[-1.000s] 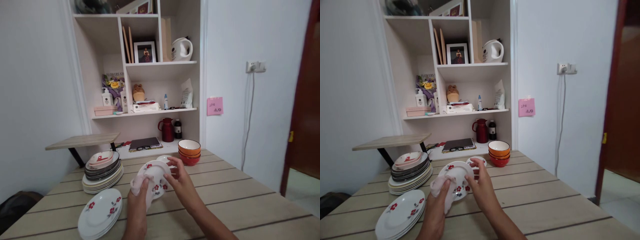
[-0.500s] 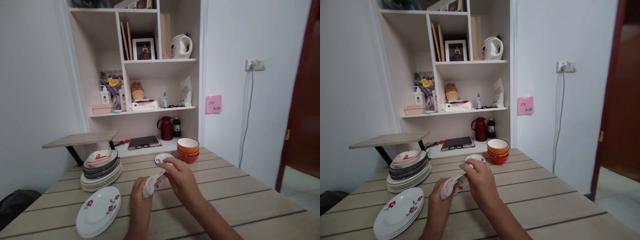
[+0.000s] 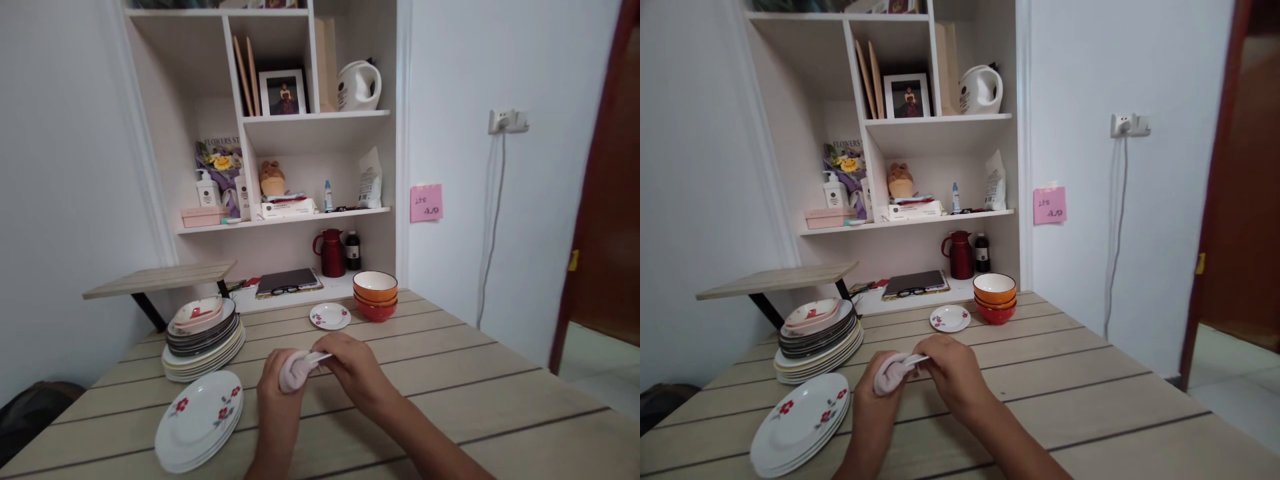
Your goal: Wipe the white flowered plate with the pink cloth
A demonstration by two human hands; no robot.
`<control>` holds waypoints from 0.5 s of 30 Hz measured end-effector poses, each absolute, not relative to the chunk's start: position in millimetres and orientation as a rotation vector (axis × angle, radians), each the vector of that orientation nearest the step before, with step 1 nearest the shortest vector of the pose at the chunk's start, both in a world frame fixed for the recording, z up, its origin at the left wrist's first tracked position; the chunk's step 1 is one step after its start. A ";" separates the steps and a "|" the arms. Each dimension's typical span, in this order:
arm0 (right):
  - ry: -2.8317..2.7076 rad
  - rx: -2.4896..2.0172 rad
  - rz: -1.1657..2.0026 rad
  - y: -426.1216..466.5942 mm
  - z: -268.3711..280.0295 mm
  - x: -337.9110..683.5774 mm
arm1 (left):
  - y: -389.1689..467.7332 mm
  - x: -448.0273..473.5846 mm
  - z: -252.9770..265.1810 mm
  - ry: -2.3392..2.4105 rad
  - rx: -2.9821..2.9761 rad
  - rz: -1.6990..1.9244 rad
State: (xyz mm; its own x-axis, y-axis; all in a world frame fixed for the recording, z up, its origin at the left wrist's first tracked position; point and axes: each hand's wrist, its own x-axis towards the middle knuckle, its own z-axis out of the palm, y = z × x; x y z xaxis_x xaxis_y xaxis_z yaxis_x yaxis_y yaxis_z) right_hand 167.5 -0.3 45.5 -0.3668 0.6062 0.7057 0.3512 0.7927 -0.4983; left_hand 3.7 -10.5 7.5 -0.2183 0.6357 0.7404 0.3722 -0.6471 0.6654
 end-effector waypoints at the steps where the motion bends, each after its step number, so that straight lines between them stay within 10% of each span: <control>1: -1.954 -0.698 0.414 -0.1 45.3 166.8 | -10.6 4.5 8.4 1.212 1.731 1.950; 15: -0.894 -0.526 1.451 -0.1 36.8 145.2 | -7.1 23.5 0.9 1.123 1.014 1.781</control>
State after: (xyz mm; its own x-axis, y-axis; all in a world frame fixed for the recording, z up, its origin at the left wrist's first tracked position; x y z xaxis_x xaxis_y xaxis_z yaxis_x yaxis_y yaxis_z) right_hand 145.2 -0.1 36.8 -0.1057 0.9742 0.1993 -0.6163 0.0931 -0.7820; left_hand 23.5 -7.1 0.9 -0.3746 0.9022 0.2138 -0.1961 -0.3025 0.9328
